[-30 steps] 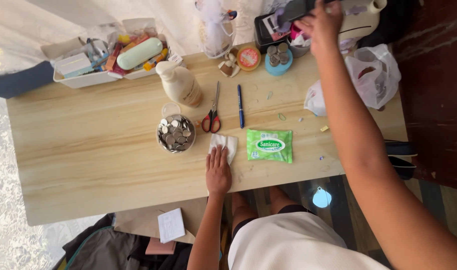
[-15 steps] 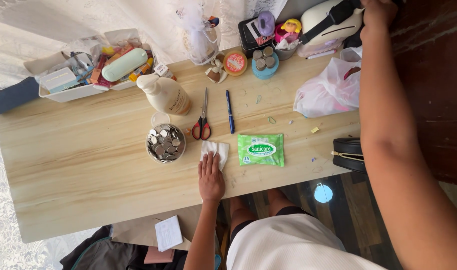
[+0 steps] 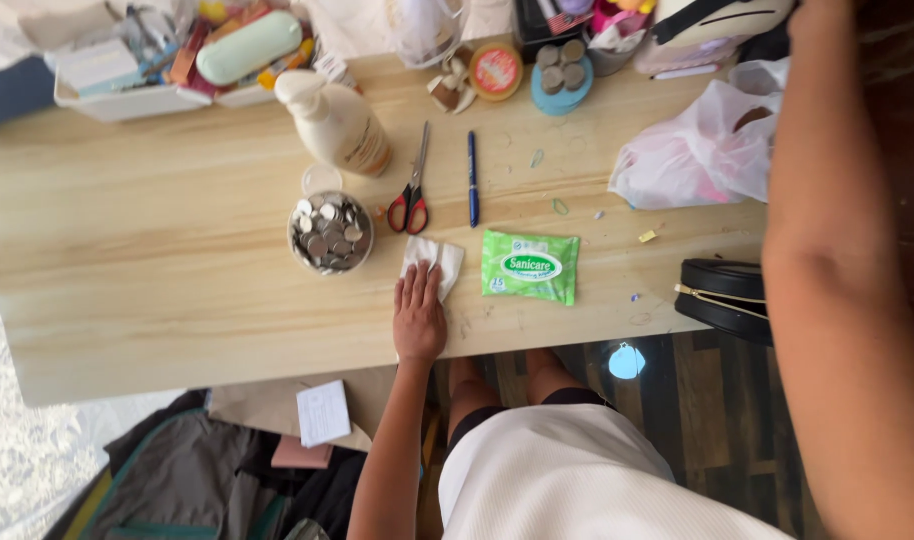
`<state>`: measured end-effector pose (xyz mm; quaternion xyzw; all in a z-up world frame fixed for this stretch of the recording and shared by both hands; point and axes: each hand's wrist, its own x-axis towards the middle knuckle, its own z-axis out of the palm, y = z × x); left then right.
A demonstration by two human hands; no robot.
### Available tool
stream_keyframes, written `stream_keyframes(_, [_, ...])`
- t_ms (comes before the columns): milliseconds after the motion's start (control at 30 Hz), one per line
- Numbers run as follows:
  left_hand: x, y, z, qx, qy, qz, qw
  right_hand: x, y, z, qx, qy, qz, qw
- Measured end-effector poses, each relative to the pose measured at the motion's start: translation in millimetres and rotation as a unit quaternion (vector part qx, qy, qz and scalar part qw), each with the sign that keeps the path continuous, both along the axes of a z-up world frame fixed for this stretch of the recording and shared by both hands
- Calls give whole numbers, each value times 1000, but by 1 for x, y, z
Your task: Cleaning and organizing items on a wooden desk using wipes and a plastic bag
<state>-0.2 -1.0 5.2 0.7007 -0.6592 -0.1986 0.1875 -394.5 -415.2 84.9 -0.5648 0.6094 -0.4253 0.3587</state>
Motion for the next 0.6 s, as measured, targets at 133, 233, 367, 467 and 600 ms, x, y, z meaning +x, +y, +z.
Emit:
stream_keyframes(133, [1,2,2,0,-2,-3,1000,32,20,-42,11,51,59,997])
stream_keyframes(233, [1,-1,-1,-8,-3,-1,1000,66,49,-53,9,93,99,991])
stream_keyframes(367, [1,3,0,-7,-4,-7,1000,136,121,-73,8,147,153,977])
stream_keyframes(467, [2,1,-6,-9,-7,-5,1000,214,163,-77,52,219,167,960])
stream_keyframes(600, [4,6,-16,0,-15,-5,1000,256,184,-106,109,277,133,945])
